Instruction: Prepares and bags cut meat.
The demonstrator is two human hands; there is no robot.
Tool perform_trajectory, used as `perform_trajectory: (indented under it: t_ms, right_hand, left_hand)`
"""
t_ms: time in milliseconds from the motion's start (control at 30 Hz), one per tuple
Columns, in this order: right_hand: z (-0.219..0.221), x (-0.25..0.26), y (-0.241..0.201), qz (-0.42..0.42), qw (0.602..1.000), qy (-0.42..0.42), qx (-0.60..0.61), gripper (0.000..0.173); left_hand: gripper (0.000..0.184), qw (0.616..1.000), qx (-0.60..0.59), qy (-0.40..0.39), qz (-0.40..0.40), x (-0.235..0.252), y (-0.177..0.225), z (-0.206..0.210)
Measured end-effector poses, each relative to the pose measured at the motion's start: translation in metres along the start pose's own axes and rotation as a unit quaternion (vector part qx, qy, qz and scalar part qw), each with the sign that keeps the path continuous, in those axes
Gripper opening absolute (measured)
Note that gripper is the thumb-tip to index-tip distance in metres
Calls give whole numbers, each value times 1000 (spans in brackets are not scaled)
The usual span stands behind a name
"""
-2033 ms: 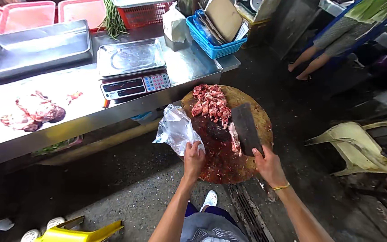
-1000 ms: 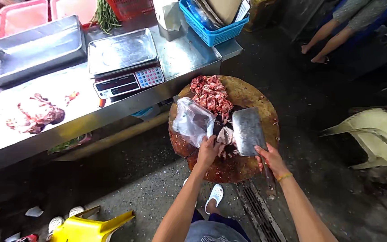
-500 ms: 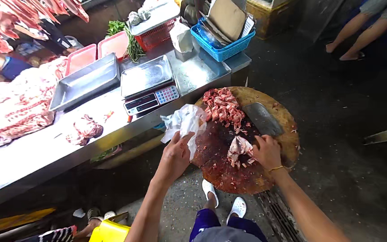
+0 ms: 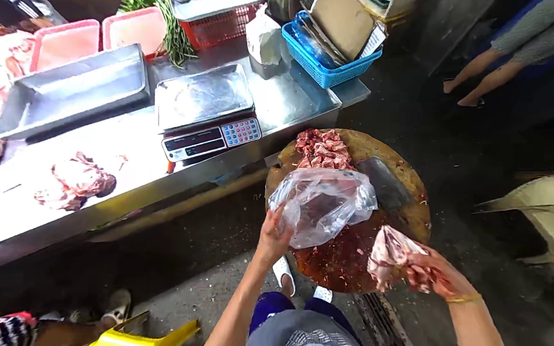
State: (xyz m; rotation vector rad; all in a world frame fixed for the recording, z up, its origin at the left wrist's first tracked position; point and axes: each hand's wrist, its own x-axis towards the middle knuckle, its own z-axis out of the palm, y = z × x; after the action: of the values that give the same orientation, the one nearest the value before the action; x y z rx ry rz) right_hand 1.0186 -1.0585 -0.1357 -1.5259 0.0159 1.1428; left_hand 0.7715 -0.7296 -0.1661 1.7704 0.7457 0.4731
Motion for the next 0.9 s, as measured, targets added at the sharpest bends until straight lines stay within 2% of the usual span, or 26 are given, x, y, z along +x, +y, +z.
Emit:
perform_trajectory:
  t_ms: [100,133,233,267,333,367,500,567,633,700,733,767,800,833,900]
  right_hand:
    - [34,-20,-29,21,999,-28,34,51]
    - [52,-17,-39,35,999,-33,26,46]
    - [127,23,-52,16,999,-17,-43,31]
    - [151,45,-48,-9,996,-1,-88,32]
    - [174,82,-44,-34,975,14,-220,48]
    - [179,89,-52,-39,964,8,-263,55]
    - [164,78,-107,-222,948,55,-219,34]
    - [142,98,-128,-262,906,64,-325,37]
    - [134,127,-131,-251,864,-24,-437,37]
    - [142,144,-131,-195,844,-137,-481,30]
    - [144,150,-136,-172,848,-159,-476,28]
    - [144,159,-145,-172,867,-143,-445,28]
    - [141,174,-157,-195,883,-103,-413,30]
    - [140,194,-173,-215,883,-59,-413,33]
    - [138,252,-199,-204,855,-27,-476,59]
  left_hand:
    - [67,999,16,-45,-4,-6,-11,13]
    - [68,998,13,-57,1,-9,-13,16]
    - [75,997,-33,-67,3,-16,-12,18]
    - [76,997,-44,-59,2,-19,-11,18]
    - [77,998,-57,-30,7,-23,-13,19]
    - [77,998,-62,-21,11,-23,-17,17]
    - [70,998,-58,-10,24,-31,-32,4]
    - [64,1000,-8,17,14,-33,-31,-3]
    - [56,996,82,18,-37,-26,-24,-11]
    - [48,986,128,-25,-103,-15,-15,-21]
    - [43,982,135,-50,-120,-11,-11,-28]
    - [39,981,134,-65,-123,-9,-5,-35]
    - [35,985,123,-52,-112,-9,3,-41]
    - [32,989,115,-7,-94,-9,14,-46]
    - [31,976,170,138,-10,0,39,-53]
